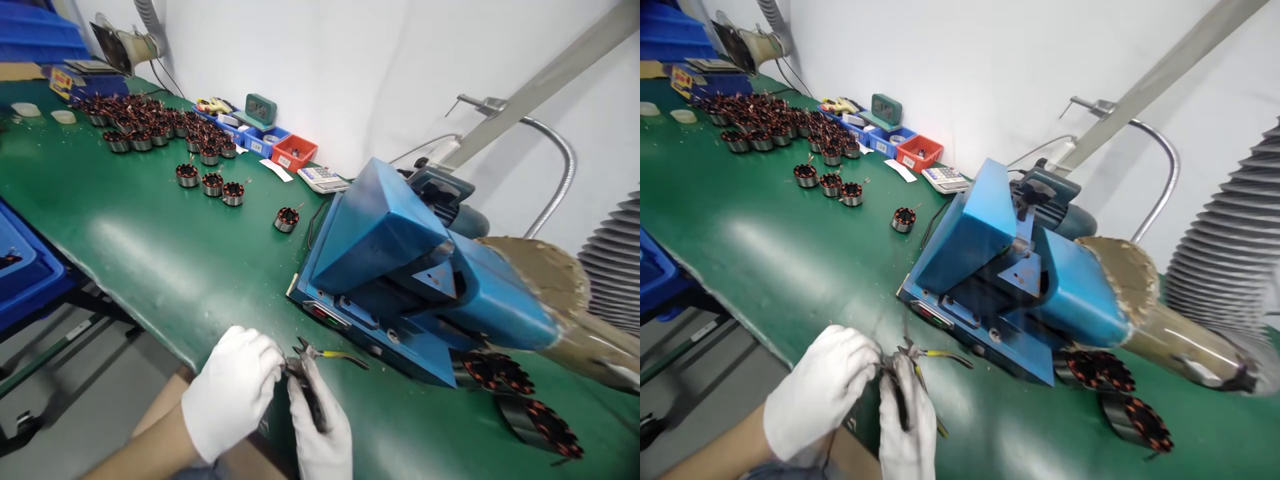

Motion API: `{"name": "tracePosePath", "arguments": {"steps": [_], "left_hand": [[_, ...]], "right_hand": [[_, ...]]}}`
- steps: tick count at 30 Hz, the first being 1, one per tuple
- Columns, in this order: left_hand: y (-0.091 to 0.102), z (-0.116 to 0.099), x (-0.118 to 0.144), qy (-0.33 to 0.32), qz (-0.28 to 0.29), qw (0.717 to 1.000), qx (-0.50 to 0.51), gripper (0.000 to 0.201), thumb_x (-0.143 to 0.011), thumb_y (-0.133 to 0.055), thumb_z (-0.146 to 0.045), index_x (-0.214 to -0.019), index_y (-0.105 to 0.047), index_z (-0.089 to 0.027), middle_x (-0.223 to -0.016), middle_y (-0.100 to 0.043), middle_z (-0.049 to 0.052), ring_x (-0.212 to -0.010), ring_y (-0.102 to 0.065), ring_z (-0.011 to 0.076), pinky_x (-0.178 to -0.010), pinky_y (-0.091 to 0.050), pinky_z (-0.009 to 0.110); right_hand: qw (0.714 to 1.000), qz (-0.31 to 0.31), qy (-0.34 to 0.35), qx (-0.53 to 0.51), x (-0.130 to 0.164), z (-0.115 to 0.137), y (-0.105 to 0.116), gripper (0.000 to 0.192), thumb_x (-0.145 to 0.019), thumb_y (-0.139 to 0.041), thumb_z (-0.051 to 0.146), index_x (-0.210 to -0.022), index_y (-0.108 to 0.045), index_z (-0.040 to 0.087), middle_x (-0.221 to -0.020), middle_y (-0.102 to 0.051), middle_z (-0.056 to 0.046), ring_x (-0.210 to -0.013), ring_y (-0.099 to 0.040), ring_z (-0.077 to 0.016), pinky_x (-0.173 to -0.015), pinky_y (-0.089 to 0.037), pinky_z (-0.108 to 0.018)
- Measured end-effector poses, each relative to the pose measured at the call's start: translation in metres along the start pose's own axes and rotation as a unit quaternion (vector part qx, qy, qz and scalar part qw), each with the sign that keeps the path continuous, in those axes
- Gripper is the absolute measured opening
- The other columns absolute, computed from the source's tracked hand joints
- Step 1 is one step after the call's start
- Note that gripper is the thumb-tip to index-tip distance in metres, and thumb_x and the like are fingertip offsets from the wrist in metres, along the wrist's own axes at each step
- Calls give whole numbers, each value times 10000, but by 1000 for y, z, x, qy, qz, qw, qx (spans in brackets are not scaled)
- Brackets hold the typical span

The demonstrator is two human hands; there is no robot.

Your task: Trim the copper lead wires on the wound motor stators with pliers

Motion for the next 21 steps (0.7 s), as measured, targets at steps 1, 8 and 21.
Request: {"name": "tracePosePath", "arguments": {"steps": [1, 8, 21], "left_hand": [[-1, 0, 0, -9, 12, 1000, -8, 186, -926, -372, -153, -858, -541, -191, -879, -595, 26, -803, -498, 204, -775, -369, 388], [-2, -2, -2, -74, 41, 996, -41, 148, -879, -404, -151, -782, -508, -193, -764, -530, 15, -733, -426, 199, -739, -318, 375], [-3, -1, -4, -57, 53, 996, -40, 194, -907, -365, -169, -772, -502, -190, -771, -526, 21, -734, -419, 196, -720, -306, 373]], "right_hand": [[1000, 6, 12, 10, -2, 3, -1, 352, -758, -698, 360, -1078, -712, 214, -1126, -709, -113, -1010, -673, -282, -937, -519, -429], [1000, 16, -26, 0, -16, 41, -12, 126, -703, -687, 299, -626, -714, 204, -641, -729, -39, -582, -666, -190, -562, -556, -255], [923, 41, 347, 161, -6, 65, 0, 344, -844, -573, 84, -1155, -619, 224, -1032, -728, -83, -970, -672, -201, -884, -537, -342]]}}
Point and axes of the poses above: each hand's wrist, its own x-axis away from the middle knuckle, its own y-axis out of the back of the hand, z = x × y, the point moved 6 cm from there along -x, towards the middle knuckle
